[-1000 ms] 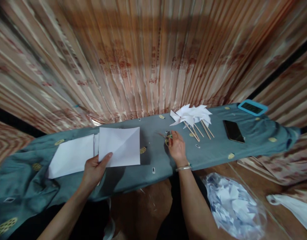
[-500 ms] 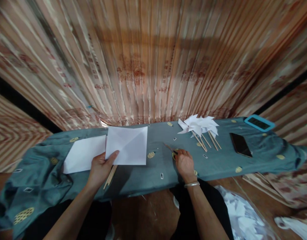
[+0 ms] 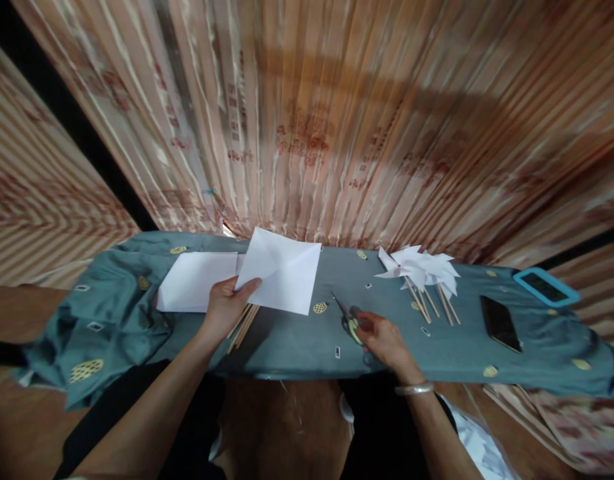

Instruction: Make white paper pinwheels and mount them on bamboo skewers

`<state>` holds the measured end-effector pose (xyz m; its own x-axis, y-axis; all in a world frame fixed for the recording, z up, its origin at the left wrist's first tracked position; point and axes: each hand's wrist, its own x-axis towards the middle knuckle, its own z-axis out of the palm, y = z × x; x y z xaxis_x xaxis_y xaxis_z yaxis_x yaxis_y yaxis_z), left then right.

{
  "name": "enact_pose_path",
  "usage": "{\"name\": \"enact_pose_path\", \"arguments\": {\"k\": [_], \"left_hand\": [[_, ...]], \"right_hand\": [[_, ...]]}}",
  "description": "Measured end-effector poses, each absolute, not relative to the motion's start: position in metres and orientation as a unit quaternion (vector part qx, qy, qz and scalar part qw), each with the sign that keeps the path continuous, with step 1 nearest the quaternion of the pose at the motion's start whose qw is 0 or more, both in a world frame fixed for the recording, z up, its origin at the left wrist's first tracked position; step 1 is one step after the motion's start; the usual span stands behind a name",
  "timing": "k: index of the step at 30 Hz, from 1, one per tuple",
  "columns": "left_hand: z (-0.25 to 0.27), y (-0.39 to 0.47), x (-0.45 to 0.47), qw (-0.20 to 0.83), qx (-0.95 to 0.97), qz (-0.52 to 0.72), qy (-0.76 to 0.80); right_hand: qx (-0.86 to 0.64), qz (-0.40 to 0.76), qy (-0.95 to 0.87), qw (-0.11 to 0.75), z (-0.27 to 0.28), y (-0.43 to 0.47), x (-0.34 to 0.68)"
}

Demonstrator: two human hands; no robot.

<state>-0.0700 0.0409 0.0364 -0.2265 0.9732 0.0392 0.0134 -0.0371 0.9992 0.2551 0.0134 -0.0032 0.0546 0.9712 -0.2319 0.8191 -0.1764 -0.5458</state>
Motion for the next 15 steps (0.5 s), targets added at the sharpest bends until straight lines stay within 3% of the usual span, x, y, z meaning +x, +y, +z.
{"name": "enact_pose_path", "arguments": {"k": [3, 5, 10, 15], "left_hand": [[0.036, 0.045, -0.075, 0.420, 0.450, 0.564, 0.550], [0.035, 0.049, -0.079, 0.399, 0.454, 0.570, 0.557], [0.030, 0.057, -0.087, 0.361, 0.444, 0.594, 0.566], [0.029, 0.059, -0.083, 0.348, 0.429, 0.575, 0.604]], "right_hand": [[-0.610, 0.552, -0.476, 0.311, -0.002, 0.008, 0.234], [-0.550, 0.630, -0.410, 0.364, -0.003, 0.008, 0.216], [-0.468, 0.698, -0.410, 0.355, -0.007, 0.010, 0.180], [-0.387, 0.695, -0.498, 0.345, -0.009, -0.003, 0.171]]}}
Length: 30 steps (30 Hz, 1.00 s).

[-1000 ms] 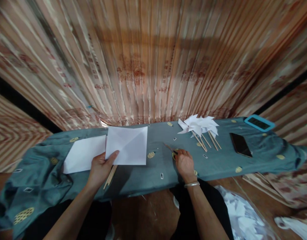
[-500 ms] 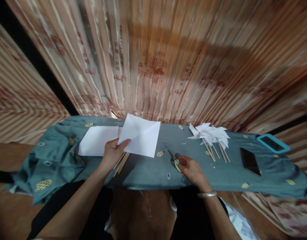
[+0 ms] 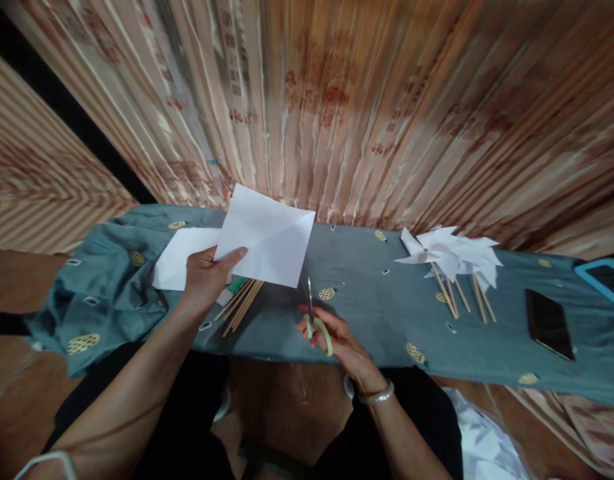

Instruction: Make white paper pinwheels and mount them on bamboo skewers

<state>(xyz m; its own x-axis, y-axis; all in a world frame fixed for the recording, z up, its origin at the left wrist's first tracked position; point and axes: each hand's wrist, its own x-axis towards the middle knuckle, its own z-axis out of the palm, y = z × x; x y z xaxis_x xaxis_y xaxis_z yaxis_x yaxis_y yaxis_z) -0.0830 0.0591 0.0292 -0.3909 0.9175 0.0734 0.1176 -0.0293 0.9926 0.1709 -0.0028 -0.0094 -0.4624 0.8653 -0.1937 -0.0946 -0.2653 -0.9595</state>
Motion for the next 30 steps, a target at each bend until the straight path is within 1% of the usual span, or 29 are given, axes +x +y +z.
{"name": "enact_pose_path", "arguments": {"k": [6, 19, 30], "left_hand": [[0.031, 0.058, -0.070, 0.343, 0.423, 0.555, 0.629], [0.023, 0.053, -0.063, 0.339, 0.447, 0.532, 0.634], [0.026, 0.052, -0.062, 0.356, 0.448, 0.532, 0.624]], "right_hand": [[-0.374, 0.714, -0.506, 0.307, -0.009, -0.006, 0.175], [-0.375, 0.705, -0.513, 0.314, -0.007, -0.005, 0.179], [-0.377, 0.699, -0.531, 0.298, -0.009, -0.003, 0.179]]}}
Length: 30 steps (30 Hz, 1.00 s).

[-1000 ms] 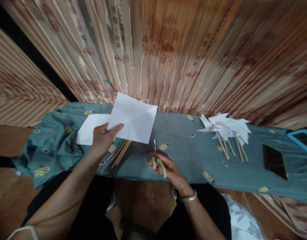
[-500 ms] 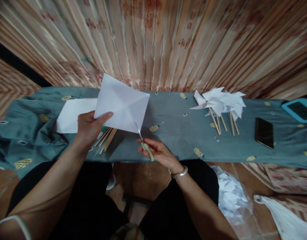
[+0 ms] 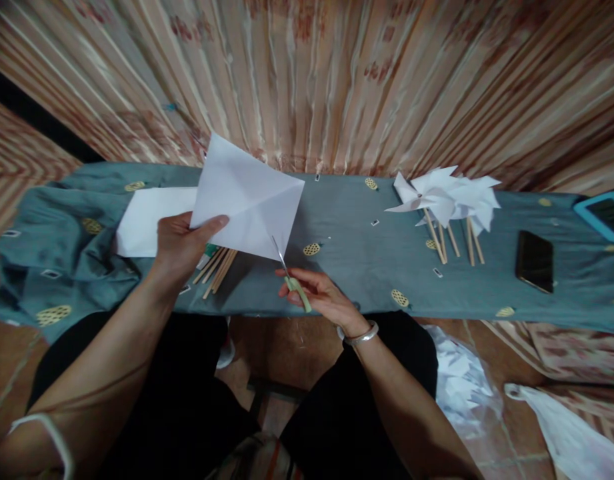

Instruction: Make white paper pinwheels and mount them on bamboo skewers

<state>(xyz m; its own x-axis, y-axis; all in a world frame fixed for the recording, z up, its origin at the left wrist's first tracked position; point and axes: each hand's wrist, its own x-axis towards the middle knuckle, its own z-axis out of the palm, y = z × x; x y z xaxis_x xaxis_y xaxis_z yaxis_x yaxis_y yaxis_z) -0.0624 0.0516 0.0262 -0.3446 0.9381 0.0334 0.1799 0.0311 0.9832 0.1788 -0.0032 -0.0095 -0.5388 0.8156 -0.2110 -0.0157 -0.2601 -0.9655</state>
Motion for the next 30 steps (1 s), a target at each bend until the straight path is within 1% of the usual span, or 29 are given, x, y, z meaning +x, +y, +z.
{"name": "enact_pose_path", "arguments": {"k": [16, 30], "left_hand": [[0.0254, 0.0525, -0.0654, 0.365, 0.458, 0.527, 0.616], [0.0250, 0.0532, -0.0666, 0.360, 0.460, 0.524, 0.619]], "right_hand": [[-0.358, 0.730, -0.502, 0.293, -0.0126, -0.0046, 0.1812], [-0.360, 0.729, -0.502, 0.293, -0.0135, -0.0053, 0.1826]]}}
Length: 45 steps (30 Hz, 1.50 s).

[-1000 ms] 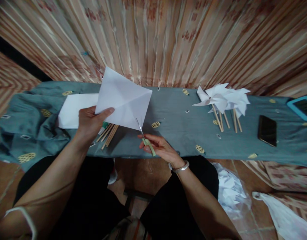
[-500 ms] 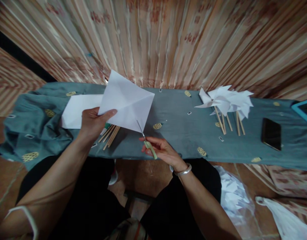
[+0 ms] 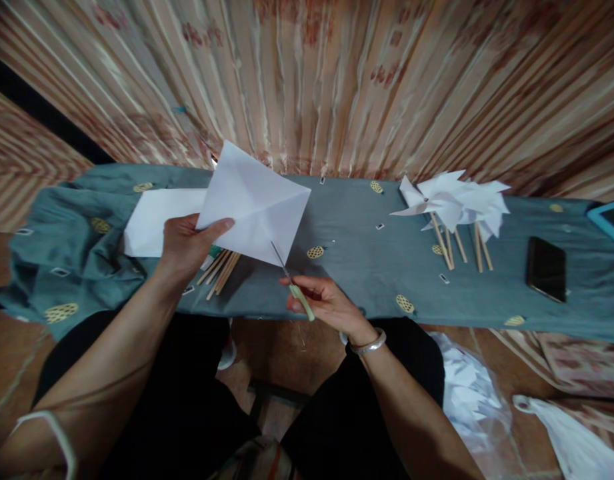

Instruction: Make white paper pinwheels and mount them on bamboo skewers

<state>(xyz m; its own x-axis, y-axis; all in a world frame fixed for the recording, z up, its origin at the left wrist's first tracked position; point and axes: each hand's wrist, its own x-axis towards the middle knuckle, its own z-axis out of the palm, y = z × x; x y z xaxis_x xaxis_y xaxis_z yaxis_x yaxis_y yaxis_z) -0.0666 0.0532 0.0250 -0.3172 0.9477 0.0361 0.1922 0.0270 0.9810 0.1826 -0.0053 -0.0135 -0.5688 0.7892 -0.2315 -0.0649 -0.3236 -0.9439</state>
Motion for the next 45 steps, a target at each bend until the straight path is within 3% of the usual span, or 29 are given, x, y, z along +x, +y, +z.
{"name": "enact_pose_path", "arguments": {"k": [45], "left_hand": [[0.015, 0.049, -0.060, 0.386, 0.485, 0.492, 0.611]], "right_hand": [[-0.402, 0.704, -0.490, 0.321, -0.016, -0.003, 0.176]]}}
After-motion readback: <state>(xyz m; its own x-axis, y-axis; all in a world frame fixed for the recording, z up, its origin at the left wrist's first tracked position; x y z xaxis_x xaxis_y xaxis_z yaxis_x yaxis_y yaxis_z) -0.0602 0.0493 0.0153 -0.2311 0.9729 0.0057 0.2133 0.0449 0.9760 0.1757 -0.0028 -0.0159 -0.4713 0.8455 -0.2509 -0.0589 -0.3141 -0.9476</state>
